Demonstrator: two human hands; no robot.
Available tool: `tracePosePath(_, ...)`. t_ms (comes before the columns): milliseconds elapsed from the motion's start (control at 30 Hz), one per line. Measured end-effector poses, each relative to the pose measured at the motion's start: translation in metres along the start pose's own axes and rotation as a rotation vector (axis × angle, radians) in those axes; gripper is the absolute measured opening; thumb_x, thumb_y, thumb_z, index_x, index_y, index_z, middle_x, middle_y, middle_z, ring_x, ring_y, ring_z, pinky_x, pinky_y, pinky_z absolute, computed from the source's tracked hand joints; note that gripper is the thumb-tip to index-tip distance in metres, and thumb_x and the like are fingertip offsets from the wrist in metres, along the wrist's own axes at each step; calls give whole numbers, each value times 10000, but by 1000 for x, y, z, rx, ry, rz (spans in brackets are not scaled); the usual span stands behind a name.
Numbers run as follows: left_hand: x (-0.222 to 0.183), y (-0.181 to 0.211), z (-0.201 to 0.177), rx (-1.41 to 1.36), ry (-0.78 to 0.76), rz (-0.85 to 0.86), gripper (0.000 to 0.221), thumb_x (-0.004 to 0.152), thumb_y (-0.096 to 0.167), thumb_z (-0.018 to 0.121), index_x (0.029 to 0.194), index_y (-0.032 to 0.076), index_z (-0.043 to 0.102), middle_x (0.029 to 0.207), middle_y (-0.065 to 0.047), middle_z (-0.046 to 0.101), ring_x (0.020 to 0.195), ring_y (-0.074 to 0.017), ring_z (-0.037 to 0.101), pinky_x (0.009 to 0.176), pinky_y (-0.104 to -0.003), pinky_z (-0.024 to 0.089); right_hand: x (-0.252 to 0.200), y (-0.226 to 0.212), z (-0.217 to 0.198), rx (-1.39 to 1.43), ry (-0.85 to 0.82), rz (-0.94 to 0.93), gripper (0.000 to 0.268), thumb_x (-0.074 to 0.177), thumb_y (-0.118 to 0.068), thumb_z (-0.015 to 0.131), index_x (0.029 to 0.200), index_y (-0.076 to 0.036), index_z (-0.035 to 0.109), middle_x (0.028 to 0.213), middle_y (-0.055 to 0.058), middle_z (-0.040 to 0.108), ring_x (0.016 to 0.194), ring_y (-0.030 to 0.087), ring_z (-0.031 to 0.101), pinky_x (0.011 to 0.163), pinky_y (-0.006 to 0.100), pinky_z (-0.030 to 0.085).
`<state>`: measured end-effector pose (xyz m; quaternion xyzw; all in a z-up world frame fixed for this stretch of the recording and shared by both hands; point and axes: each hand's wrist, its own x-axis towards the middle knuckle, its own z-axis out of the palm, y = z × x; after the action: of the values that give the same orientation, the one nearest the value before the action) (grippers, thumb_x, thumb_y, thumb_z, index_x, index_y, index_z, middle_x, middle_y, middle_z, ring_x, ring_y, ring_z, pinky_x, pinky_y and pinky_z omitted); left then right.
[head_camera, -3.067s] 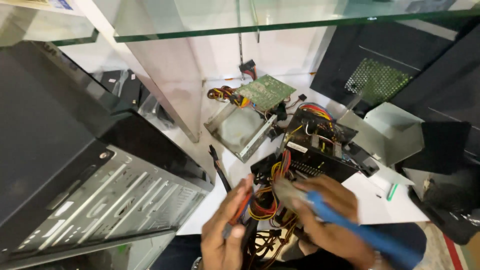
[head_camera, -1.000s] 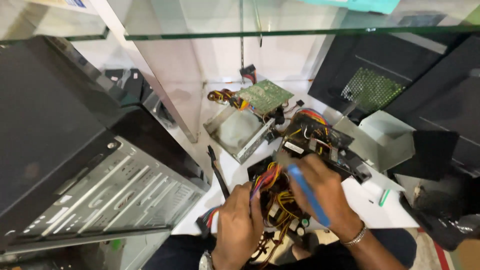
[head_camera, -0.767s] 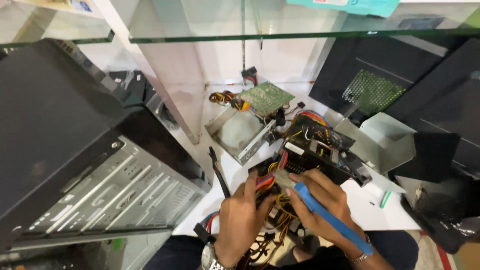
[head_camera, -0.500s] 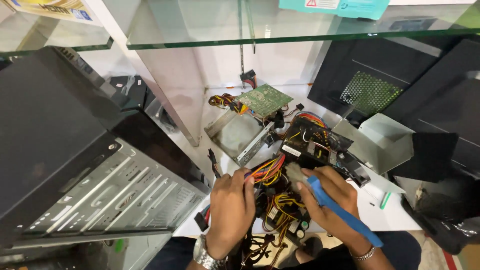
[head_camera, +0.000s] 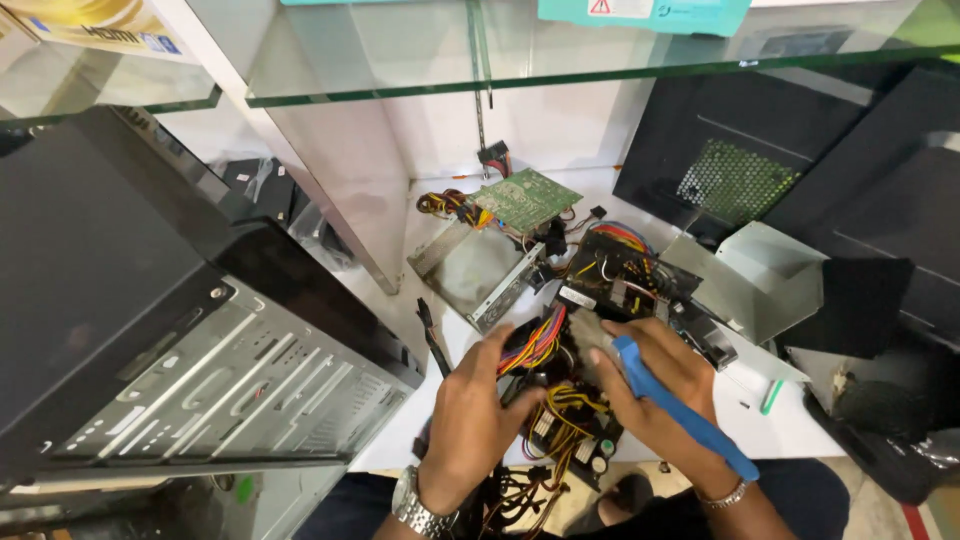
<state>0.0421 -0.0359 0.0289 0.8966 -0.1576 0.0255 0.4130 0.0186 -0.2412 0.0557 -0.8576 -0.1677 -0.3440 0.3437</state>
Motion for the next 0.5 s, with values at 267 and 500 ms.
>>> tracePosePath(267,4,8,-1,-132,-59,-39,232,997,-21,548,1033,79,755,692,-19,729,424,-46,524,370,-163,426,-10,-5,35,242,-54,-190,128,1003,-79,527,1040,24,594,861,136,595,663,192,576,513,287,504)
tracePosePath(500,2,2,-6,-231,-22,82,303,861,-107,528,977,88,729,839,-36,790,722,-155,734,665,-286,537,2,-18,11,339,-145,-33,261,937,-174,699,1117,15,681,971,143,701,727,211,688,631,302,569)
